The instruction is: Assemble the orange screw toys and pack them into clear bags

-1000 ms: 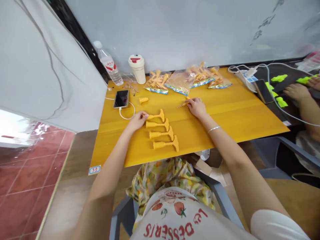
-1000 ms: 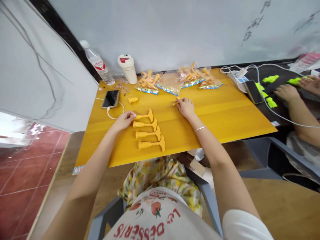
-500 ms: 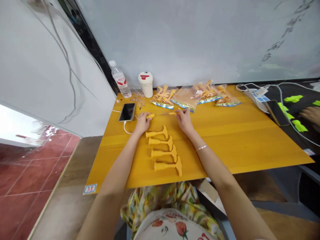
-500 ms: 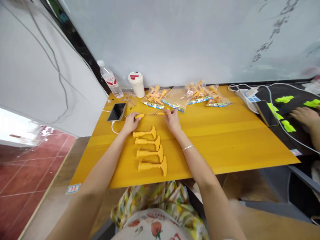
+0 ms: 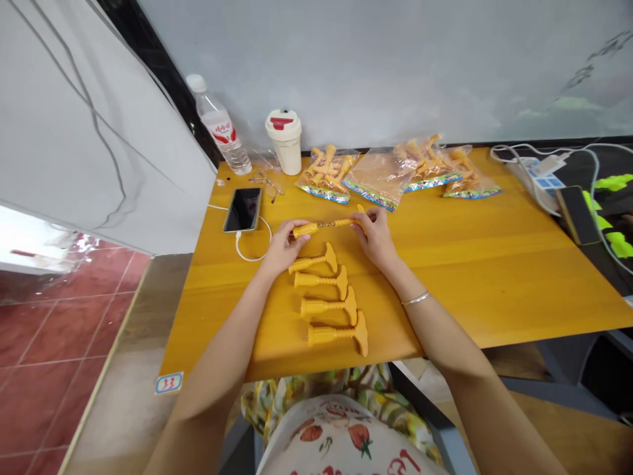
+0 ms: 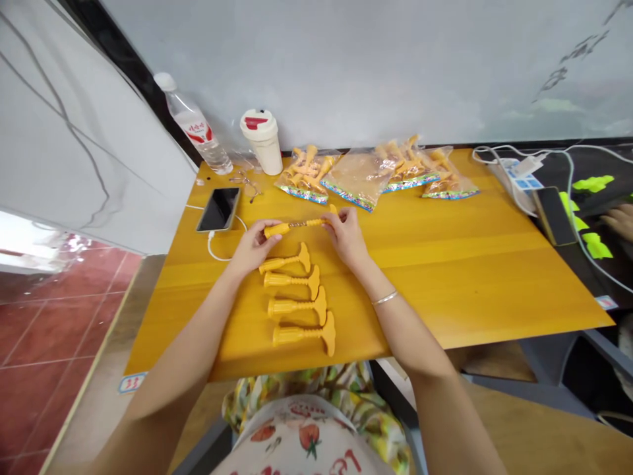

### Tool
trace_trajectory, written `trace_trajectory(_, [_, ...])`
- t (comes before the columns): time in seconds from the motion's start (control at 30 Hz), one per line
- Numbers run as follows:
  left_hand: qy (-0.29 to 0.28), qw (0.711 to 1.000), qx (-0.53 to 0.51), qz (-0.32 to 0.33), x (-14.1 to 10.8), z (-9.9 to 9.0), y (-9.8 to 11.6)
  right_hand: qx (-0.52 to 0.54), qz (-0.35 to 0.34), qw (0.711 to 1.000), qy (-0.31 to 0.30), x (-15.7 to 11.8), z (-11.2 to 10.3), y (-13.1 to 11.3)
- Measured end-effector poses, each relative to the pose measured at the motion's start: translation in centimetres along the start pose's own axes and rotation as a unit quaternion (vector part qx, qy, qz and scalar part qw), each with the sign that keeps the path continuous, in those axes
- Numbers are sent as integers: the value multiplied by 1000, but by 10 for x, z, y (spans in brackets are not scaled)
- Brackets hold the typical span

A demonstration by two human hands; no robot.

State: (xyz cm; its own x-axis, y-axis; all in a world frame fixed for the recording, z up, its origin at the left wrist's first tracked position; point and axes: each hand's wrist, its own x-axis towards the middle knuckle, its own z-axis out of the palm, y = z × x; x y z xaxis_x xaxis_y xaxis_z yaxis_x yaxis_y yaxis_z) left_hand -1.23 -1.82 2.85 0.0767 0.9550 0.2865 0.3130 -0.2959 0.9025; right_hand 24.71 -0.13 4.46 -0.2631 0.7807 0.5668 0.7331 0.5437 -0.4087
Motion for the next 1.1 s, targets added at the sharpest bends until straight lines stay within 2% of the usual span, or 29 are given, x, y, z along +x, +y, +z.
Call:
trace_trajectory(0.2, [-11,999,23,21,-4,-1,14,-13,-7,1000,4,-4,-4,-10])
trace_trajectory(0.4, [-57,990,93,88,-9,2,36,30,-7,999,-45,-8,-8,-28])
trace_trajectory(0.47, [-66,986,103,109,-10,-1,40,77,14,995,-56,-7,-11,-30])
trace_trajectory(0.53, [-71,984,108,124,-10,-5,42,120,68,987,-84,-6,-14,-32])
trace_trajectory(0.6, [-67,983,107,135,-9,-7,44,176,148,964,-134,-4,-16,-35])
trace_trajectory(0.63, [-65,983,104,138,-9,-8,44,215,190,944,-166,-3,-17,-38])
trace_trajectory(0.73, [-64,987,81,122,-10,-6,45,343,298,856,-246,-1,-18,-46])
trace_trajectory(0.77, [-66,990,69,106,-10,-5,46,368,323,837,-244,-1,-17,-49])
trace_trajectory(0.8, [-68,993,54,85,-10,-3,47,376,337,834,-222,-2,-17,-51])
trace_trajectory(0.83, [-70,995,36,63,-10,-2,48,370,336,847,-182,-3,-17,-52])
trace_trajectory(0.9, [-75,997,-11,18,-11,-1,51,322,283,899,-89,-6,-17,-52])
trace_trajectory(0.97, [-82,994,-72,-18,-11,-3,54,255,160,952,-48,-8,-21,-46])
trace_trajectory(1.03, [-91,986,-133,-47,-10,-5,56,190,13,979,-76,-8,-28,-38])
trace_trajectory(1.1, [-103,976,-181,-65,-11,-8,57,130,-94,980,-119,-5,-35,-32])
